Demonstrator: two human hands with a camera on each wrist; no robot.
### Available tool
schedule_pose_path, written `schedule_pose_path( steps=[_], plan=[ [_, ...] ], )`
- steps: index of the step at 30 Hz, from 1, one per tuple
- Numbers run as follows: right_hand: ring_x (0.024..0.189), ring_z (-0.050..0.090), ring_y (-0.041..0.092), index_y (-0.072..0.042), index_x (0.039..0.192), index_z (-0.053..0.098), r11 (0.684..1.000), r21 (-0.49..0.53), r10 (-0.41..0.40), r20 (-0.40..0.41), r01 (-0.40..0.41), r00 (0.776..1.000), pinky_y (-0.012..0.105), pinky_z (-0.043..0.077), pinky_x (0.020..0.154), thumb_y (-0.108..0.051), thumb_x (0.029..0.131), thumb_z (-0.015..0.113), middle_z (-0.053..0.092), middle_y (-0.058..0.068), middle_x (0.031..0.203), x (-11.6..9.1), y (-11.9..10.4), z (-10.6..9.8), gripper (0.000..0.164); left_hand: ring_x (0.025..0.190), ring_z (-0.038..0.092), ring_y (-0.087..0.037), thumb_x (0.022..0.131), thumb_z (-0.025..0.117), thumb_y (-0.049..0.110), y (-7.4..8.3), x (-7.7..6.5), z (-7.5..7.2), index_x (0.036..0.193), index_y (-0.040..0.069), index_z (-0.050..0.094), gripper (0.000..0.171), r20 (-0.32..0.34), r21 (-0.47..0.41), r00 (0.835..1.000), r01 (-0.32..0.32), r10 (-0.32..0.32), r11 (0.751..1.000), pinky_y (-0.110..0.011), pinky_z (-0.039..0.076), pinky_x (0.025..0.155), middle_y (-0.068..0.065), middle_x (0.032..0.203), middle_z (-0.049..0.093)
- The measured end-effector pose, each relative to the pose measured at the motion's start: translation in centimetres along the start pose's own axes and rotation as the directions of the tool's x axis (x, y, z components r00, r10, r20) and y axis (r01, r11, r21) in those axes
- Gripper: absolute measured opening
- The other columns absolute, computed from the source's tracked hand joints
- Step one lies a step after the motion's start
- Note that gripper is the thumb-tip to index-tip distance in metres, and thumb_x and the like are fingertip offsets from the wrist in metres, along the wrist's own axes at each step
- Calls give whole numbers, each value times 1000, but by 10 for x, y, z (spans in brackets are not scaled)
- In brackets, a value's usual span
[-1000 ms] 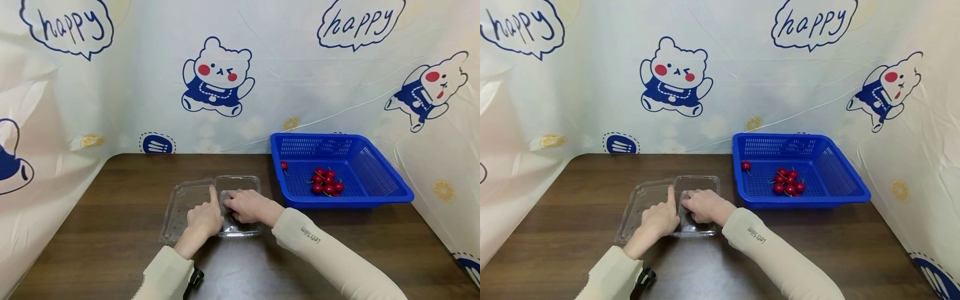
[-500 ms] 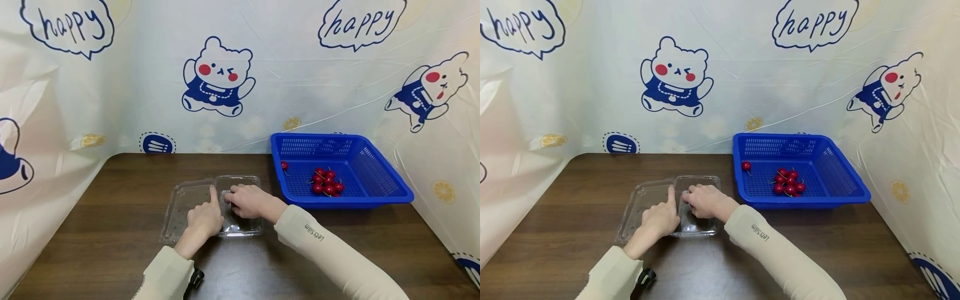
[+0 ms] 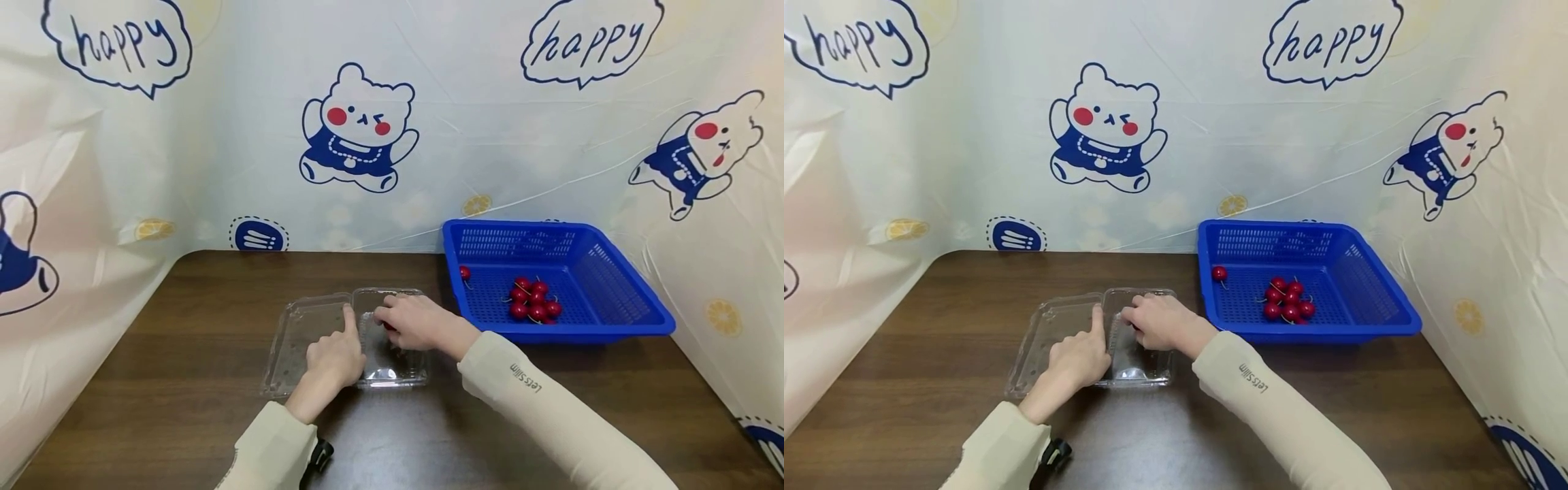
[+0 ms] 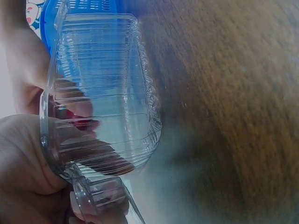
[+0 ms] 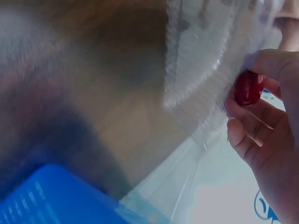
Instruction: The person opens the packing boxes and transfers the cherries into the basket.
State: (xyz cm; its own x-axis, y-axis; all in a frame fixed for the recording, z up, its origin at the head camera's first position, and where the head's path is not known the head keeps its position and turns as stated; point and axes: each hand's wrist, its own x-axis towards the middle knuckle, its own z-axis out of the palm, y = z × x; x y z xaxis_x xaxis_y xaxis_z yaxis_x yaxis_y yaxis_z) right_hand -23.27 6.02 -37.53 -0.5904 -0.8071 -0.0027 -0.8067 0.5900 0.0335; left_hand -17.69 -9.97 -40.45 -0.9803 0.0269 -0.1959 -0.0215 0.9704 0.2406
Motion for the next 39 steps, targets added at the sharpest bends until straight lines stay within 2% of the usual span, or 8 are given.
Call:
schedule_pose_path(
  steps=[5, 12, 19, 25, 31, 39],
  plan=[
    [86, 62, 21, -13, 107, 68, 999, 26, 30, -38, -29, 999, 39, 57, 73, -18, 87, 66, 66, 7, 98, -4, 10, -14, 21, 52, 56, -27, 85, 58, 20, 0, 0, 0, 153, -2, 9, 87, 1, 5, 1000, 9, -9, 1000, -43, 45, 49, -17, 65, 65],
    [85, 61, 21, -12, 108, 68, 994, 90, 79, -114, -69, 990, 40, 57, 72, -18, 87, 66, 67, 8, 97, -11, 25, -32, 21, 51, 56, -27, 85, 56, 18, 2, -1, 1, 153, -2, 8, 85, 6, -1, 1000, 4, -4, 1000, -41, 44, 48, -16, 62, 64],
    [80, 59, 21, -14, 106, 68, 989, 90, 129, -141, -117, 982, 41, 55, 68, -17, 86, 67, 66, 7, 94, -22, 40, -47, 20, 49, 53, -26, 86, 56, 16, 2, -2, 3, 153, -2, 7, 85, -8, -3, 1000, -7, 7, 1000, -40, 42, 46, -14, 58, 61],
    [81, 57, 22, -14, 104, 68, 983, 103, 165, -140, -152, 976, 40, 55, 70, -17, 88, 65, 66, 7, 96, -30, 50, -54, 17, 46, 49, -23, 86, 55, 16, 3, -4, 4, 153, -2, 6, 85, -7, -3, 1000, -4, 4, 1000, -36, 37, 44, -10, 52, 56],
    [85, 58, 24, -12, 106, 68, 979, 117, 184, -154, -167, 971, 42, 56, 73, -17, 89, 65, 66, 9, 99, -36, 59, -63, 18, 47, 49, -23, 87, 56, 17, 4, -4, 5, 153, -2, 6, 85, -8, -6, 1000, -2, 2, 1000, -37, 37, 44, -10, 52, 56],
    [87, 59, 24, -10, 113, 67, 951, 163, 288, -145, -264, 947, 43, 55, 78, -17, 90, 64, 65, 10, 101, -52, 76, -74, 24, 45, 47, -22, 87, 56, 18, 5, -6, 5, 153, -2, 5, 86, -4, -2, 1000, 7, -7, 1000, -35, 34, 43, -9, 52, 56]
  ],
)
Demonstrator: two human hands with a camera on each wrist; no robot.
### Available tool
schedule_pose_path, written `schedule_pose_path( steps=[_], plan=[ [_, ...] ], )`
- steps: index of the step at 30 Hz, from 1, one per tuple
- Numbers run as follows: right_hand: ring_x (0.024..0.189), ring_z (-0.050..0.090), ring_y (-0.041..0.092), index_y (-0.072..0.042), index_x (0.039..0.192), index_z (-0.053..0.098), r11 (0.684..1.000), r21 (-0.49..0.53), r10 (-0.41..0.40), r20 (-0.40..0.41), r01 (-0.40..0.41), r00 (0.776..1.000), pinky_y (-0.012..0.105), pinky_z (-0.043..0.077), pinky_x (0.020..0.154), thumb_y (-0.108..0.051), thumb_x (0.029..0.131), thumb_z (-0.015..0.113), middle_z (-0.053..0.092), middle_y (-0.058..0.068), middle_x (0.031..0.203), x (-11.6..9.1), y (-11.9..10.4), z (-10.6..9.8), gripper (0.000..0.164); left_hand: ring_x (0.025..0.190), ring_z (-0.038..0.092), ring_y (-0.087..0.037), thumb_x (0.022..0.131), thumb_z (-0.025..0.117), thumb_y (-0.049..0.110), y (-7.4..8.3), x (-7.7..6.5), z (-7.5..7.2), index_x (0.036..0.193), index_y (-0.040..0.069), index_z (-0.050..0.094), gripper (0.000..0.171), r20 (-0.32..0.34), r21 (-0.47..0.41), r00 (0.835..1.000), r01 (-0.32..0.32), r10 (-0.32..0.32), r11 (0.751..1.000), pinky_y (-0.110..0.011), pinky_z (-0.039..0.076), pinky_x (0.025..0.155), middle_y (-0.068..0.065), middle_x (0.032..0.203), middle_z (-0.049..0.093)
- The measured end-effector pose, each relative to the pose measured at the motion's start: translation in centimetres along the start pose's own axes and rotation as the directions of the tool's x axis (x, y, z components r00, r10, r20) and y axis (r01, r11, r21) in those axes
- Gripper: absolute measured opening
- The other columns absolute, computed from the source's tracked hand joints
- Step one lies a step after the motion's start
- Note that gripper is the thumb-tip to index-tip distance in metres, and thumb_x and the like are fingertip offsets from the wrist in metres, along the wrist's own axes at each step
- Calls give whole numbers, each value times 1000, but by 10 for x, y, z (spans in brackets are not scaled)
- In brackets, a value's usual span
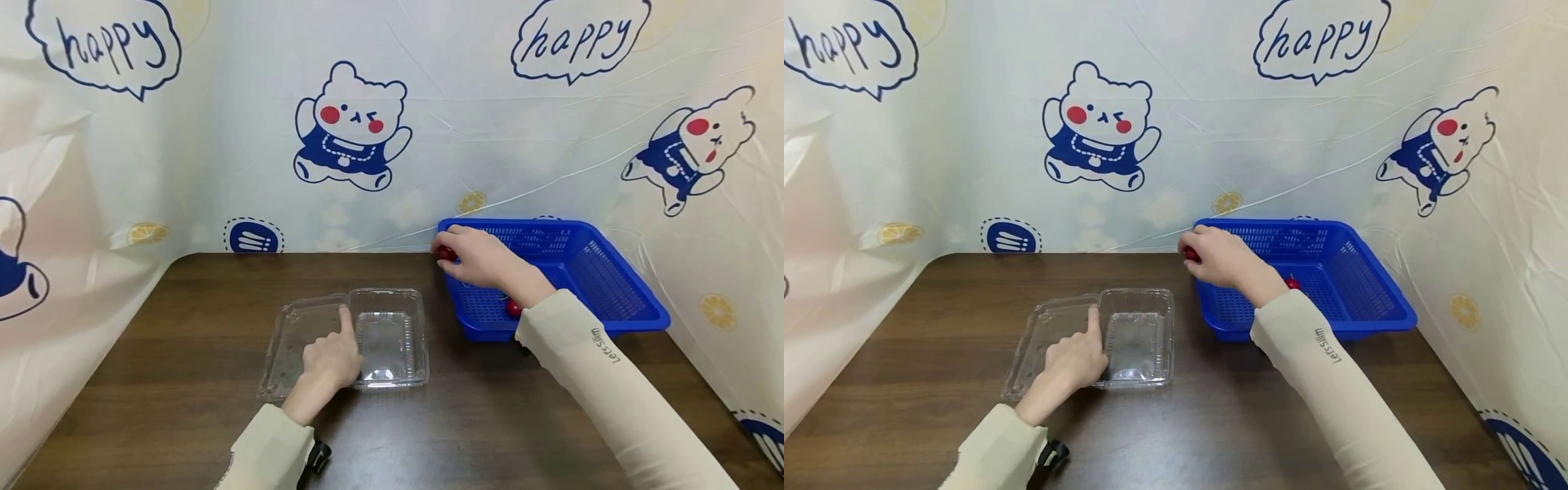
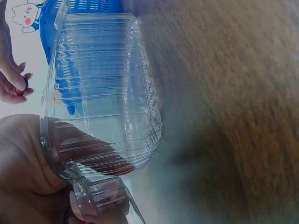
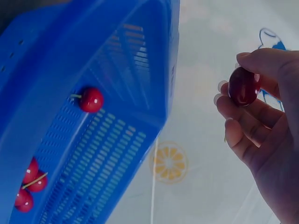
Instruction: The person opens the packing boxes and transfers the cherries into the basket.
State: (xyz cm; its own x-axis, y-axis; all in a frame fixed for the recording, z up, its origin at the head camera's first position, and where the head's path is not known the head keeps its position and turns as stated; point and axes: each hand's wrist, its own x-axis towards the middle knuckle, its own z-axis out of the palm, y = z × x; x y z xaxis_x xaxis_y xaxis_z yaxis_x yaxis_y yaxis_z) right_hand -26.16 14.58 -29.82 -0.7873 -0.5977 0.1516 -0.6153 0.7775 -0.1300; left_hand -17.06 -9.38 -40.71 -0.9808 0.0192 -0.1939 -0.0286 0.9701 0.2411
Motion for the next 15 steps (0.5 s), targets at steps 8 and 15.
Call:
schedule_pose_path(
  steps=[8, 15],
  plan=[
    [82, 59, 24, -8, 112, 67, 998, -1, 55, -10, -55, 998, 43, 54, 74, -17, 89, 66, 65, 11, 100, -6, 15, -7, 25, 45, 45, -21, 87, 55, 17, -1, 0, -4, 153, -2, 5, 85, 12, 3, 1000, -4, 4, 1000, -34, 33, 43, -8, 51, 54],
    [87, 62, 26, -9, 111, 67, 994, 0, 109, -1, -109, 994, 46, 55, 79, -17, 89, 65, 66, 12, 104, -14, 33, -11, 23, 47, 50, -23, 87, 55, 18, -1, 2, -4, 153, -2, 5, 86, 24, 8, 1000, -2, 2, 1000, -36, 37, 45, -10, 53, 57]
  ],
)
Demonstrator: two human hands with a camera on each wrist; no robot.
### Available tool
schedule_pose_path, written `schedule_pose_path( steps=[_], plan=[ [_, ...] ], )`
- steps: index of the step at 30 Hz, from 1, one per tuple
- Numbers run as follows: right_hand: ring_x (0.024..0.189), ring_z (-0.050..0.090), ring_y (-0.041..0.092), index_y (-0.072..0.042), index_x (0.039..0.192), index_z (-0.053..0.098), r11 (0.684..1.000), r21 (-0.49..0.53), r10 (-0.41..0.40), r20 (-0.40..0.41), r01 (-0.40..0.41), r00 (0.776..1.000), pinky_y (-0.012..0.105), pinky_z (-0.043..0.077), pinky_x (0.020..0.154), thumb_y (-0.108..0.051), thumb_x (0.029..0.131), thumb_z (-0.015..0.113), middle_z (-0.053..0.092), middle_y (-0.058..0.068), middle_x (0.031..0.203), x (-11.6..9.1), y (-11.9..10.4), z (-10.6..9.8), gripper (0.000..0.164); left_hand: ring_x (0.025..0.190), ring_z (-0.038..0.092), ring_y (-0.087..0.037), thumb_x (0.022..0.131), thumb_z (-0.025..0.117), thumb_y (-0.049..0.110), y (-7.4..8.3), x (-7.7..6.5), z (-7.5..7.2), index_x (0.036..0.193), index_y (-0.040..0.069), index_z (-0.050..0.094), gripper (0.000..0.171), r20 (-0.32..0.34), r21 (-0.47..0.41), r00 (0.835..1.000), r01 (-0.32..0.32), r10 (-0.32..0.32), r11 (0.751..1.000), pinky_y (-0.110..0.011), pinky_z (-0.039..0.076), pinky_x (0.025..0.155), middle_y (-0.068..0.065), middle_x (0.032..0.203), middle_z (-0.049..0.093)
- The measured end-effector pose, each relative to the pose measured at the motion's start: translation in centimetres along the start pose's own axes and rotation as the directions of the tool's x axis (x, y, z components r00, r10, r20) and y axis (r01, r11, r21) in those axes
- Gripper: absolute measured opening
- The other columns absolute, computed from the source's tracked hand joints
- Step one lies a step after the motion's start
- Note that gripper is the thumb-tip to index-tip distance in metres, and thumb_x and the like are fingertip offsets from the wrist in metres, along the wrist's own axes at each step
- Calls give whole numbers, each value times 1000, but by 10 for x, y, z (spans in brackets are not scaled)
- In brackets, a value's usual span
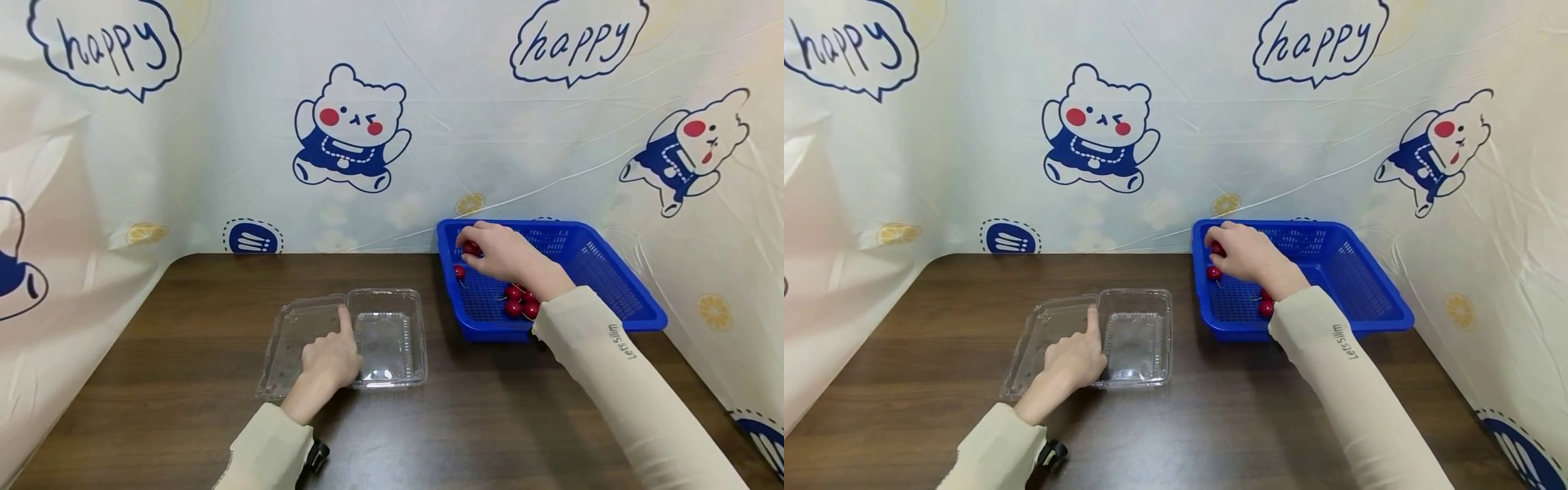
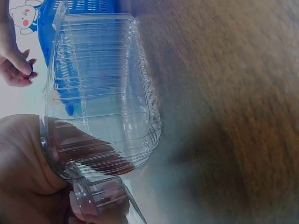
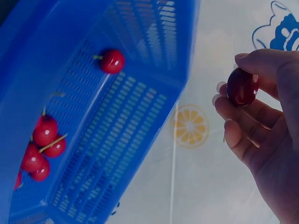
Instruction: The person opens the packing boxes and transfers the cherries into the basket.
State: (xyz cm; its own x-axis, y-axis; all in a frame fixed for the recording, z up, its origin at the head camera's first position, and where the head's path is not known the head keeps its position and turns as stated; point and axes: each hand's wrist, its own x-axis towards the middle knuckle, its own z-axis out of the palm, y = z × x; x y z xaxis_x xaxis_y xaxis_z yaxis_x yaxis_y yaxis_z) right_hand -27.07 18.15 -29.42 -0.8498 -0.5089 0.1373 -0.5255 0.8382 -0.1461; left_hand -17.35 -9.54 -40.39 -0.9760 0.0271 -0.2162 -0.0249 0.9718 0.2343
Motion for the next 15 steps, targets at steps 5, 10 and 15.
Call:
schedule_pose_path(
  steps=[5, 10, 15],
  plan=[
    [90, 62, 29, -8, 112, 66, 999, -3, 48, 12, -48, 999, 50, 54, 82, -16, 89, 65, 67, 15, 105, -7, 17, -1, 24, 47, 49, -23, 87, 56, 18, 1, 0, 1, 153, -2, 5, 86, -7, 1, 1000, -2, 2, 1000, -36, 36, 44, -10, 53, 57],
    [89, 62, 30, -6, 110, 66, 997, -21, 81, 25, -80, 996, 52, 52, 82, -15, 89, 64, 68, 17, 105, -14, 33, -3, 23, 49, 52, -25, 87, 56, 20, 1, 1, 1, 153, -2, 5, 86, -12, 7, 1000, 3, -3, 1000, -38, 39, 46, -11, 55, 58],
    [90, 62, 32, -3, 110, 65, 993, -28, 116, 43, -115, 992, 55, 52, 84, -13, 89, 64, 69, 20, 105, -20, 48, -5, 24, 47, 49, -23, 87, 56, 19, 1, 1, 1, 153, -2, 5, 86, -16, 5, 1000, 1, -1, 1000, -36, 36, 44, -10, 53, 57]
  ],
)
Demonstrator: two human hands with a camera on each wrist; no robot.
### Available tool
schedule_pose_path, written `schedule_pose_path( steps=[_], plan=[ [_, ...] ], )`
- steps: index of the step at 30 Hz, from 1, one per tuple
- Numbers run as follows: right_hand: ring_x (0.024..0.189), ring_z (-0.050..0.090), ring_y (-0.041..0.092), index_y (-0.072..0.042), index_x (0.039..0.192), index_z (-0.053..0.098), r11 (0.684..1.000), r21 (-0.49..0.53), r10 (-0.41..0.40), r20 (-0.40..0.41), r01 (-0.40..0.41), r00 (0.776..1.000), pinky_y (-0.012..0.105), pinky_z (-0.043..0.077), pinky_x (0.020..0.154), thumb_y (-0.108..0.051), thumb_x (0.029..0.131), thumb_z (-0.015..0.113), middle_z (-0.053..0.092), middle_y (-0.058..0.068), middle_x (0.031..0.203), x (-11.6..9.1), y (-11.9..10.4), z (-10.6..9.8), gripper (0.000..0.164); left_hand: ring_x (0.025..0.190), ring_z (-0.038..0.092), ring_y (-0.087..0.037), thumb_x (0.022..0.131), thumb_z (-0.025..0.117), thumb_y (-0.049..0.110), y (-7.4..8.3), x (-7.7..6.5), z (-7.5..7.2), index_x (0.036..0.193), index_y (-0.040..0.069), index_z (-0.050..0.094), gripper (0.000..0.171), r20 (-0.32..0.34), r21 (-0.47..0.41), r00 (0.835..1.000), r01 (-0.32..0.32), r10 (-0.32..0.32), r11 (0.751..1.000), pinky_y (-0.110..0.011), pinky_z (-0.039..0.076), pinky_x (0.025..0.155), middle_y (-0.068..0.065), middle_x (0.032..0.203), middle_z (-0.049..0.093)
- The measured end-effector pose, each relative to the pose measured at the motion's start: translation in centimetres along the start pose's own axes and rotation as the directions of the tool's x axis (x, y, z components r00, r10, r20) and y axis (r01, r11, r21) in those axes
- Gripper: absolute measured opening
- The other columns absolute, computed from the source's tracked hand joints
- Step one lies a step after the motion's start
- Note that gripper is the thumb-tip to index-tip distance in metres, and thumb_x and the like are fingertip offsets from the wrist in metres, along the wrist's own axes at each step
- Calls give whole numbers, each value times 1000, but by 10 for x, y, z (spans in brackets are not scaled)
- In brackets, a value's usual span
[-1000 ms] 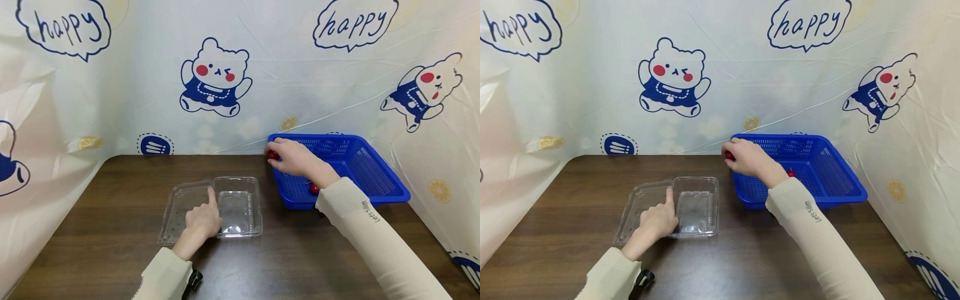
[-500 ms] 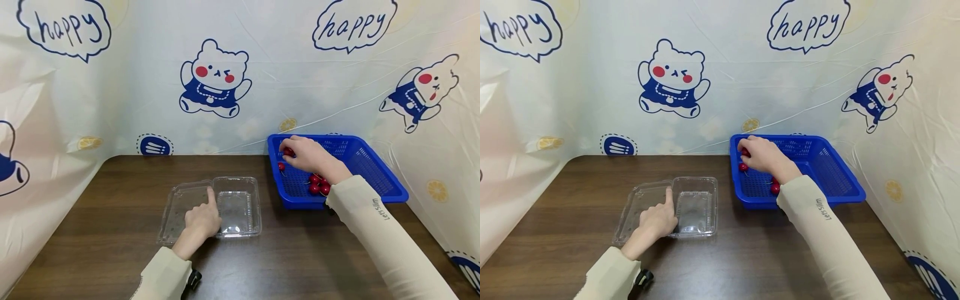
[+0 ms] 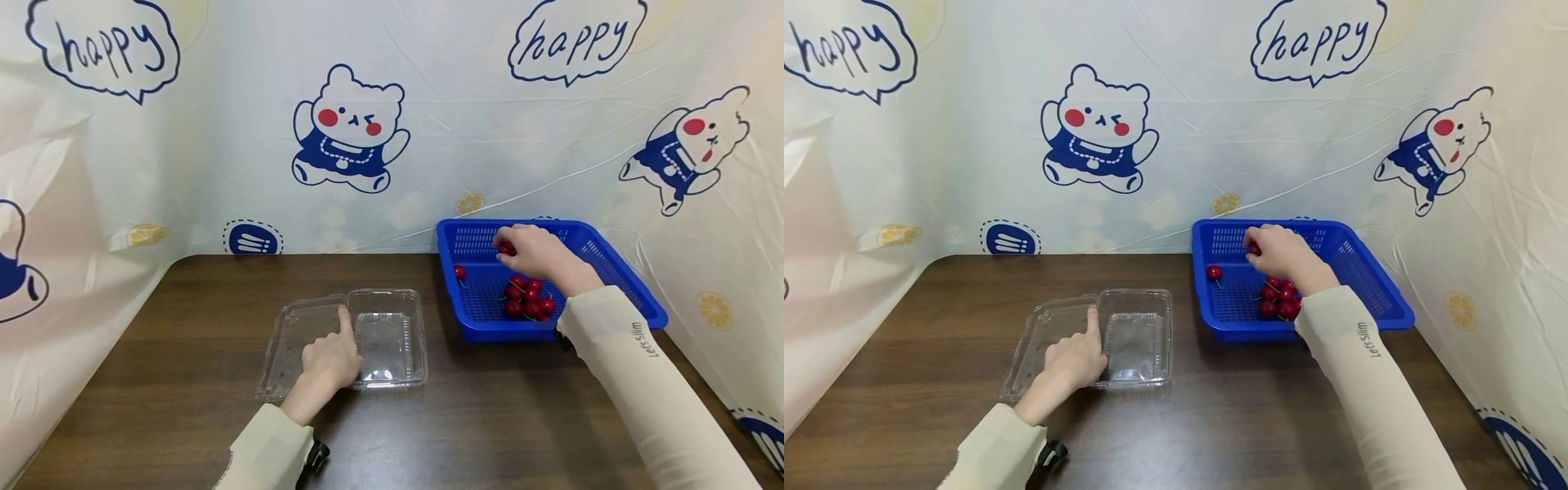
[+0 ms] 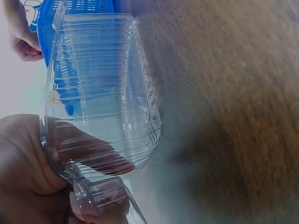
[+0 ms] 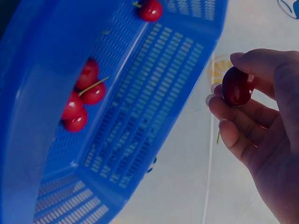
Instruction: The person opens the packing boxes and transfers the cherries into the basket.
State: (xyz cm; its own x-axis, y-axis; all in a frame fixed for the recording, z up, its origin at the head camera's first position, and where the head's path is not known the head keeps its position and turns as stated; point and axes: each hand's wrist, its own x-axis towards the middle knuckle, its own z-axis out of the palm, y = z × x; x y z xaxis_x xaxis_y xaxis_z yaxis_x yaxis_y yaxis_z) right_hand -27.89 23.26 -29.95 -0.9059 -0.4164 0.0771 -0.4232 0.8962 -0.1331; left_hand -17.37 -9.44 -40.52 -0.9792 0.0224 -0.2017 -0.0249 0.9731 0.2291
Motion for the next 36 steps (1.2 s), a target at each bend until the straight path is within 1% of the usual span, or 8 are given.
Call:
schedule_pose_path(
  steps=[3, 8, 13, 17, 29, 36],
  plan=[
    [91, 62, 34, -1, 111, 65, 1000, 1, 11, 32, -11, 999, 56, 52, 85, -12, 89, 64, 69, 22, 105, -2, 7, 1, 25, 45, 47, -22, 87, 56, 18, 0, -1, 0, 153, -2, 5, 86, 1, -2, 1000, 1, -1, 1000, -35, 34, 43, -9, 51, 56],
    [90, 63, 34, 2, 111, 63, 999, 5, 32, 87, -32, 996, 58, 52, 85, -12, 89, 64, 69, 25, 105, -6, 20, 1, 27, 46, 47, -22, 87, 55, 18, 0, 0, 0, 153, -1, 5, 85, 4, 0, 1000, 7, -7, 1000, -35, 33, 44, -8, 51, 55],
    [86, 63, 33, 4, 111, 63, 998, 0, 65, 116, -65, 991, 58, 52, 84, -13, 89, 64, 69, 26, 105, -12, 29, 1, 27, 46, 47, -22, 87, 55, 18, 0, 0, 0, 153, -2, 5, 85, 4, -2, 1000, 1, -1, 1000, -35, 34, 44, -9, 51, 55],
    [87, 63, 34, 3, 111, 64, 996, -7, 93, 131, -93, 987, 59, 53, 82, -14, 89, 65, 69, 26, 105, -16, 35, 2, 28, 46, 47, -22, 87, 56, 18, 0, 1, 1, 153, -2, 5, 86, 5, 1, 1000, 2, -2, 1000, -34, 33, 44, -8, 51, 55],
    [84, 63, 33, 1, 113, 63, 991, -22, 135, 162, -133, 978, 59, 54, 80, -16, 89, 65, 69, 25, 105, -17, 40, 5, 29, 45, 46, -22, 88, 55, 18, 0, 1, -2, 153, -2, 4, 86, 9, 2, 1000, 6, -6, 1000, -34, 33, 44, -8, 51, 55],
    [79, 62, 29, 1, 111, 64, 992, -28, 125, 180, -122, 976, 57, 54, 77, -17, 89, 65, 70, 22, 99, -18, 42, 10, 28, 48, 51, -24, 87, 55, 18, 0, 0, -2, 153, -2, 5, 86, 11, 0, 1000, -1, 1, 1000, -37, 38, 46, -11, 54, 57]
  ],
)
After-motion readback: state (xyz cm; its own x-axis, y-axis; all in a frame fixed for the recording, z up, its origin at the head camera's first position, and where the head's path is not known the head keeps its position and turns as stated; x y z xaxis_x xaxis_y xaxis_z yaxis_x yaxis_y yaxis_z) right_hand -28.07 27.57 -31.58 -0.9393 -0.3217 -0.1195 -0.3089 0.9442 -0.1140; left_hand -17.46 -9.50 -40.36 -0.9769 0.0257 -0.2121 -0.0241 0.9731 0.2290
